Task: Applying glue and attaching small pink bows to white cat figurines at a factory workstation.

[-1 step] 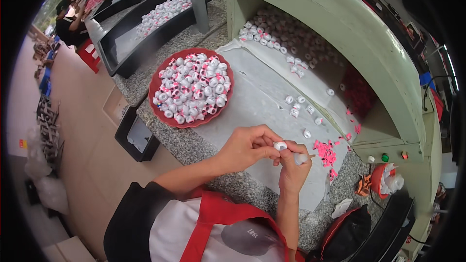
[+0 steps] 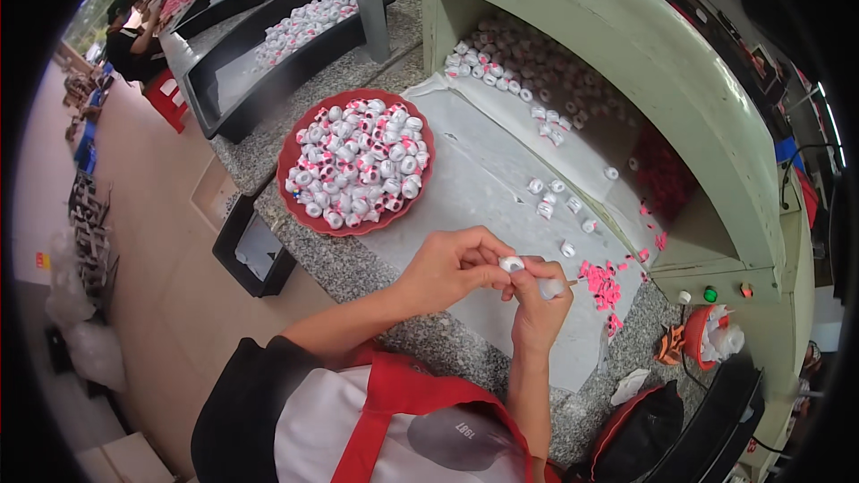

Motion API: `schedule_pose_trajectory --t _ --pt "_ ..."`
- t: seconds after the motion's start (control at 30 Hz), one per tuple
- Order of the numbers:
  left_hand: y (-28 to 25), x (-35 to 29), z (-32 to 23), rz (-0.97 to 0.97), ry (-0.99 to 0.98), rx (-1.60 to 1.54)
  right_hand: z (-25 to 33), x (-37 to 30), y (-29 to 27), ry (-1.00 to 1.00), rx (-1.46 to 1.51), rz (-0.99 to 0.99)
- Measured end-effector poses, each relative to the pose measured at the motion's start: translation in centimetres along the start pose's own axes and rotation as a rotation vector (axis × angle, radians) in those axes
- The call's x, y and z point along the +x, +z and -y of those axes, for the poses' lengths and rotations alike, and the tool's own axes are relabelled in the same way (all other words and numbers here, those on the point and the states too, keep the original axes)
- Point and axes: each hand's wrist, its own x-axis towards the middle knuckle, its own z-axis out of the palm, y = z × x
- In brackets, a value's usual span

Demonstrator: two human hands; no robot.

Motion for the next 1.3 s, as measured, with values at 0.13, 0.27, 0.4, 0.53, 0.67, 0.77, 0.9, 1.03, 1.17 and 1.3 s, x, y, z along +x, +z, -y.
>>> schedule_pose_trajectory --t 0.13,0.27,0.4,0.53,0.67,0.77,0.9,1.03,1.17,1.3 --pt "-3.7 -0.1 -0.5 -0.264 0.167 0.414 -0.8 0.9 2.1 0.082 -0.173 -0.026" --pt "-11.1 0.9 -2.8 -0.675 0.244 1.144 0.0 0.2 -0.6 0.088 -0.224 -0.08" --pt "-7.8 4.5 -2.5 -0.859 0.456 1.285 0.6 -0.7 -4.6 0.115 -0.295 -0.241" --pt "-1.8 12.8 5.2 -0.389 0.553 1.365 1.8 -1.7 -3.4 0.059 -0.292 -0.218" --pt "-0.4 14.5 7.6 -0.257 0.355 1.427 1.8 -4.0 -6.1 0.036 -0.29 -0.256" --pt "0.5 12.0 5.1 -0.162 0.114 0.629 2.2 -4.9 -8.6 -0.055 -0.366 -0.3" --pt "2.7 6.8 0.8 0.086 -0.388 -0.675 5.8 -3.9 -6.8 -0.042 -0.105 -0.322" --pt "5.8 3.4 0.1 0.098 -0.138 -0.071 7.8 -5.3 -6.1 -0.295 -0.169 -0.467" --pt "6.9 2.6 0.8 0.096 0.288 0.233 7.7 -7.1 -4.6 -0.578 -0.478 -0.467" --pt "7.0 2.7 0.7 0.132 0.369 0.303 7.6 -7.6 -4.8 -0.654 -0.759 -0.404"
